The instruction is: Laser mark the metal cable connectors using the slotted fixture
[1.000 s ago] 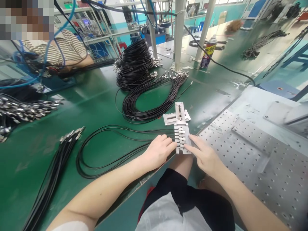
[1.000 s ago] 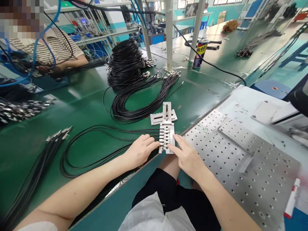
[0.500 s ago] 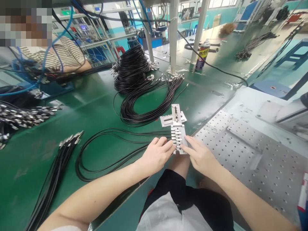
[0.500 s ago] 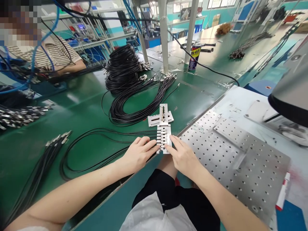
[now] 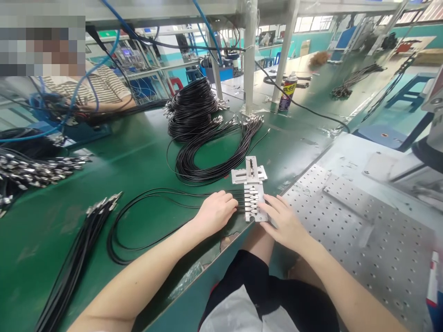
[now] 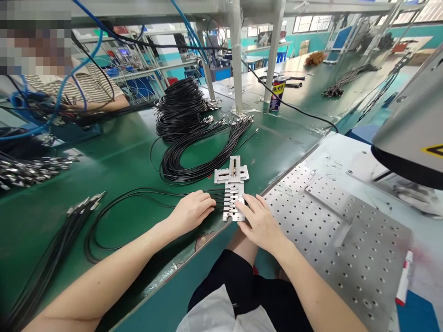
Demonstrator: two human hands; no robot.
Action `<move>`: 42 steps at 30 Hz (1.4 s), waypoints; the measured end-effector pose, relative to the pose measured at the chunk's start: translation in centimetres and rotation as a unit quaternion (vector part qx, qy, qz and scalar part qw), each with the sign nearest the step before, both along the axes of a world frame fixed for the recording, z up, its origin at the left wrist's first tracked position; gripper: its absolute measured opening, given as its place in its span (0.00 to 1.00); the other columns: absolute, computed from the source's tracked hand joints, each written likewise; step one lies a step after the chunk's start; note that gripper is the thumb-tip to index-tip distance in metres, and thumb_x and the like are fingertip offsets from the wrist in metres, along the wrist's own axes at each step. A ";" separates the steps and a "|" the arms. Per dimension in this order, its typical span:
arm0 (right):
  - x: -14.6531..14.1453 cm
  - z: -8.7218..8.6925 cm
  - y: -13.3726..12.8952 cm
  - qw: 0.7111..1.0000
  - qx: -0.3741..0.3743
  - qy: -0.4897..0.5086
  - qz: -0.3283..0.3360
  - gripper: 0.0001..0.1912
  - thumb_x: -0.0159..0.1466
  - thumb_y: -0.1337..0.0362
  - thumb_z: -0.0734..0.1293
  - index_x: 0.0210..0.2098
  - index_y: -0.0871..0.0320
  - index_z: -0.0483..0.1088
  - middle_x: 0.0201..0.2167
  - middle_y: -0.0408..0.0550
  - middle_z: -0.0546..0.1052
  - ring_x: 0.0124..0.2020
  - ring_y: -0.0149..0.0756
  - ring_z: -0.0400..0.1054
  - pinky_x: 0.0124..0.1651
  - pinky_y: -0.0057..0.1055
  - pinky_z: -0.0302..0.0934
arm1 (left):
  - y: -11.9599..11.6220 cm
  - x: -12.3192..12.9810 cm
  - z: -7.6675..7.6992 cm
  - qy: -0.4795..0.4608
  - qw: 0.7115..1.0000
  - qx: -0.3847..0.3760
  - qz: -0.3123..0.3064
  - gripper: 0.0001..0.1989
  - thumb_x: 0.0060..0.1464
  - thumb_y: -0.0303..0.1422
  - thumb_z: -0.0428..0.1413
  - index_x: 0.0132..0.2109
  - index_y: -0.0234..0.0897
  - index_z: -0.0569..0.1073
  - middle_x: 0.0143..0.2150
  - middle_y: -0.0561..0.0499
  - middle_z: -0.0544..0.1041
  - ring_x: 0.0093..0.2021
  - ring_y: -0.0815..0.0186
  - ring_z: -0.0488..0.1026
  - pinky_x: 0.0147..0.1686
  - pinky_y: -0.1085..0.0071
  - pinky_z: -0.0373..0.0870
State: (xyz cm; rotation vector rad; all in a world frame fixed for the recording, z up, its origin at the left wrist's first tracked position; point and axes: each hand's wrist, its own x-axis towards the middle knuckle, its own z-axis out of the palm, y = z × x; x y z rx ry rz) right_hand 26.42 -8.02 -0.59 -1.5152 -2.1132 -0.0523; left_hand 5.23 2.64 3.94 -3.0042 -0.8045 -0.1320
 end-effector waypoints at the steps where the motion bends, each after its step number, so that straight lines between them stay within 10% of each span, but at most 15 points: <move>1: 0.0 0.1 0.2 1.000 -0.004 -0.002 0.000 0.24 0.60 0.69 0.59 0.56 0.57 0.57 0.55 0.57 0.64 0.56 0.45 0.58 0.59 0.53 0.50 | 0.2 0.0 0.0 0.009 1.000 0.003 0.002 0.07 0.58 0.30 0.48 0.35 0.35 0.70 0.32 0.50 0.69 0.35 0.64 0.62 0.35 0.68 0.60; 20: -4.9 0.5 -0.8 0.978 0.001 -0.092 -0.185 0.20 0.59 0.70 0.59 0.51 0.60 0.67 0.49 0.60 0.68 0.54 0.50 0.58 0.57 0.55 0.47 | -0.2 1.5 -1.0 0.030 0.992 0.091 -0.088 0.08 0.55 0.21 0.45 0.29 0.35 0.63 0.28 0.50 0.63 0.29 0.63 0.60 0.28 0.66 0.59; 42: -5.4 0.0 -0.5 0.985 0.021 -0.051 -0.163 0.25 0.50 0.71 0.61 0.49 0.69 0.67 0.52 0.69 0.64 0.56 0.58 0.54 0.54 0.56 0.54 | 0.2 2.3 -1.8 0.002 0.990 0.064 -0.127 0.10 0.53 0.20 0.43 0.27 0.35 0.62 0.26 0.49 0.61 0.28 0.63 0.57 0.28 0.67 0.60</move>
